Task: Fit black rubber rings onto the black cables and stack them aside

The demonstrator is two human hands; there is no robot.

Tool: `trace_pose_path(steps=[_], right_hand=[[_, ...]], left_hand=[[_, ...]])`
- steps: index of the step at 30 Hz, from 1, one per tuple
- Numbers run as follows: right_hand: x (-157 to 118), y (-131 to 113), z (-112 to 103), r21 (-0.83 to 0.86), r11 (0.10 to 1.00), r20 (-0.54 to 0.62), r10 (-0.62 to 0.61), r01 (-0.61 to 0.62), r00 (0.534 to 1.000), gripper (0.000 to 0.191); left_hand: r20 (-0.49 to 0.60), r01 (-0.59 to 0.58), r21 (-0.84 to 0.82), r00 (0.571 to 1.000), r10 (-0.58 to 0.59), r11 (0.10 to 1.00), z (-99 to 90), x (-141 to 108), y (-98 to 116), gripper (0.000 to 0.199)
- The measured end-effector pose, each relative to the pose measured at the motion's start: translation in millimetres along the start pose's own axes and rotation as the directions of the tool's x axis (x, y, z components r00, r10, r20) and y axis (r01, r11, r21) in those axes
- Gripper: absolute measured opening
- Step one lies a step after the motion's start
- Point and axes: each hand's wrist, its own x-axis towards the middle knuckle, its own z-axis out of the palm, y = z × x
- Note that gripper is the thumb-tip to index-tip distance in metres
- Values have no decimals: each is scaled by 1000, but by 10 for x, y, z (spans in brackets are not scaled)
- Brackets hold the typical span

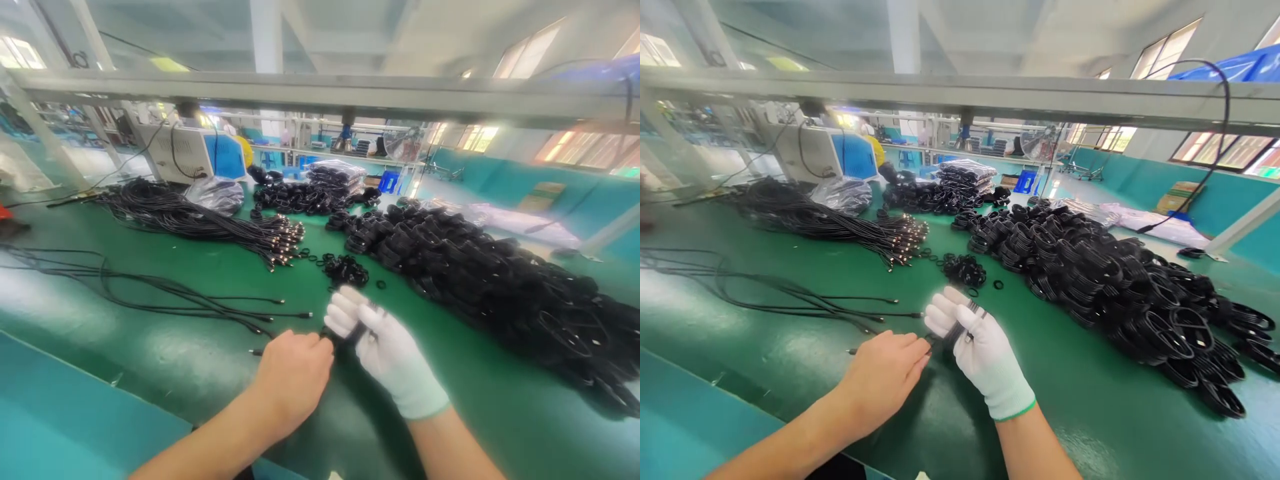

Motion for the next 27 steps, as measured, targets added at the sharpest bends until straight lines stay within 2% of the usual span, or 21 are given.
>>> trace_pose_path(steps=[4, 7, 9, 12, 16, 20, 22, 25, 27], right_hand=[[-25, 102, 63, -91, 995, 14, 47, -45, 999, 35], [-55, 180, 142, -180, 975, 115, 155, -133, 981, 24], [-85, 221, 186, -164, 965, 218, 237, -203, 947, 19], [-132, 265, 223, -66, 941, 313, 336, -333, 888, 23], [-159, 335, 236, -13, 901, 334, 414, -434, 847, 31], [-149, 392, 202, 34, 880, 343, 435, -473, 833, 23], [-153, 391, 163, 12, 859, 349, 476, -512, 807, 26], [-173, 370, 99, -64, 824, 368, 544, -563, 754, 40], [-184, 366, 76, -42, 814, 373, 550, -579, 747, 41]], left_hand=[[-104, -148, 81, 982, 156, 986, -83, 11, -83, 24], [-103, -325, 151, 934, 342, 933, -277, 81, -253, 20], [-67, -422, 120, 900, 432, 899, -422, 160, -382, 20], [-13, -485, -47, 875, 485, 873, -537, 277, -538, 19], [18, -480, -211, 869, 494, 852, -465, 333, -609, 11], [-25, -478, -107, 878, 478, 872, -437, 303, -546, 11], [15, -464, -93, 884, 468, 881, -493, 313, -514, 18], [163, -391, -332, 872, 461, 858, -580, 370, -520, 16], [255, -212, -544, 880, 401, 812, -582, 390, -558, 8]])
